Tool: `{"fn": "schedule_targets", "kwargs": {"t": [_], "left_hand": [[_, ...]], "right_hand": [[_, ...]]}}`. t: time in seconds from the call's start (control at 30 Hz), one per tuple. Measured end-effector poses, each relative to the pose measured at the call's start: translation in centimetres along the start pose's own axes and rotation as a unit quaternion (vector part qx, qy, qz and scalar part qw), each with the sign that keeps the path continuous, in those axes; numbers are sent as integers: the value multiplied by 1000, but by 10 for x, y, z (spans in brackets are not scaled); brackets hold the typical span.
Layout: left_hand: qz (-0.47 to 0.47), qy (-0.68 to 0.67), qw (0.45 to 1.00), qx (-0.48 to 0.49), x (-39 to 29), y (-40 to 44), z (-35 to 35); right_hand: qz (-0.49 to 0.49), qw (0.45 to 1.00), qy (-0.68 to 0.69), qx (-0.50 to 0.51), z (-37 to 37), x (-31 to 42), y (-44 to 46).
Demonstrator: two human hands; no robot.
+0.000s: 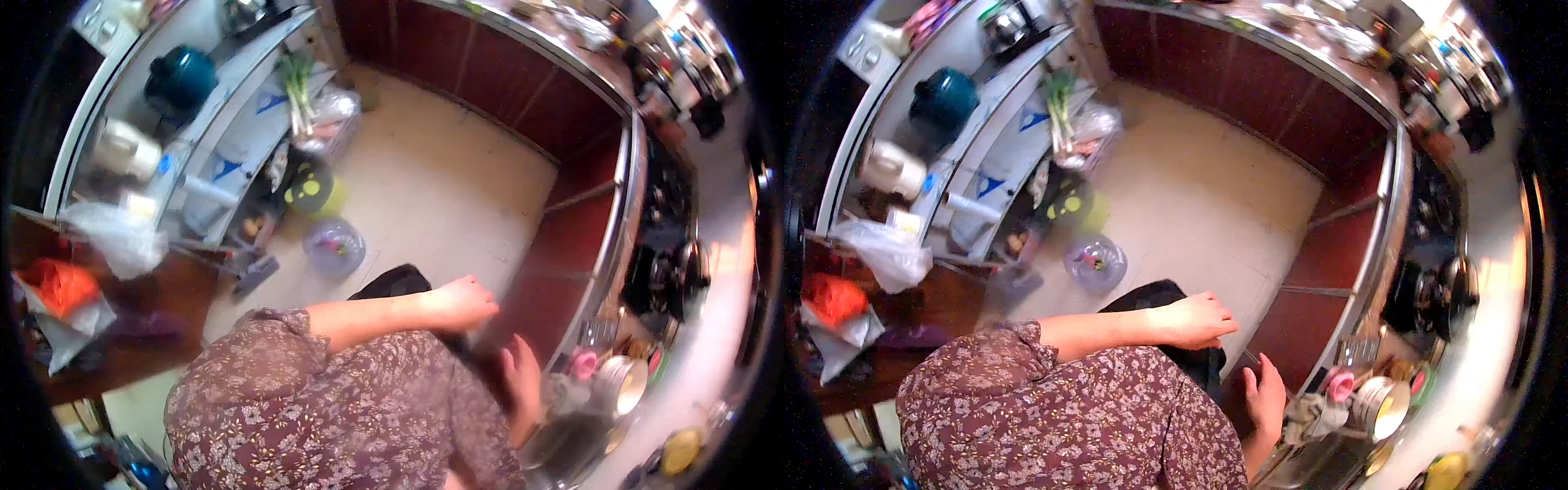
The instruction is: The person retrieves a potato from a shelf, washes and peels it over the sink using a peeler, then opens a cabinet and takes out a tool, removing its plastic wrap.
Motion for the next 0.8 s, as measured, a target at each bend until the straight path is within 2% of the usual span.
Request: {"fn": "schedule_targets", "kwargs": {"t": [0.07,0.1,0.17,0.2,0.27,0.37,0.57,0.63,0.7,0.8], "left_hand": [[-40,-22,999,-5,-11,18,3],[-71,-37,997,-2,32,-48,-21],[-103,-13,992,-69,62,-75,-44],[-112,-24,989,-90,69,-74,-42],[-152,-18,982,-114,90,-88,-50],[-224,-11,970,-98,108,-108,-56],[-331,3,934,-136,149,-134,-78],[-372,-15,913,-168,161,-140,-71],[-408,-44,902,-136,170,-151,-61],[-433,-65,888,-141,178,-167,-41]], "right_hand": [[-66,998,2,-1,-32,-1,7],[-74,997,-4,33,8,69,20],[-121,990,-53,42,17,112,53],[-152,983,-105,12,3,129,57],[-194,970,-144,20,5,153,84],[-237,953,-183,40,12,184,105],[-307,926,-184,119,22,243,155],[-313,920,-196,131,22,248,176],[-326,912,-224,112,28,255,196],[-345,896,-254,116,38,250,224]]}}
Point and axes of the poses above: each hand's wrist, its own y-axis towards the middle knuckle, its own z-axis out of the palm, x = y × z, the point moved 6 cm from there along y, towards the middle knuckle, and after that the axes turned 9 degrees about z, right-handed, at the moved point
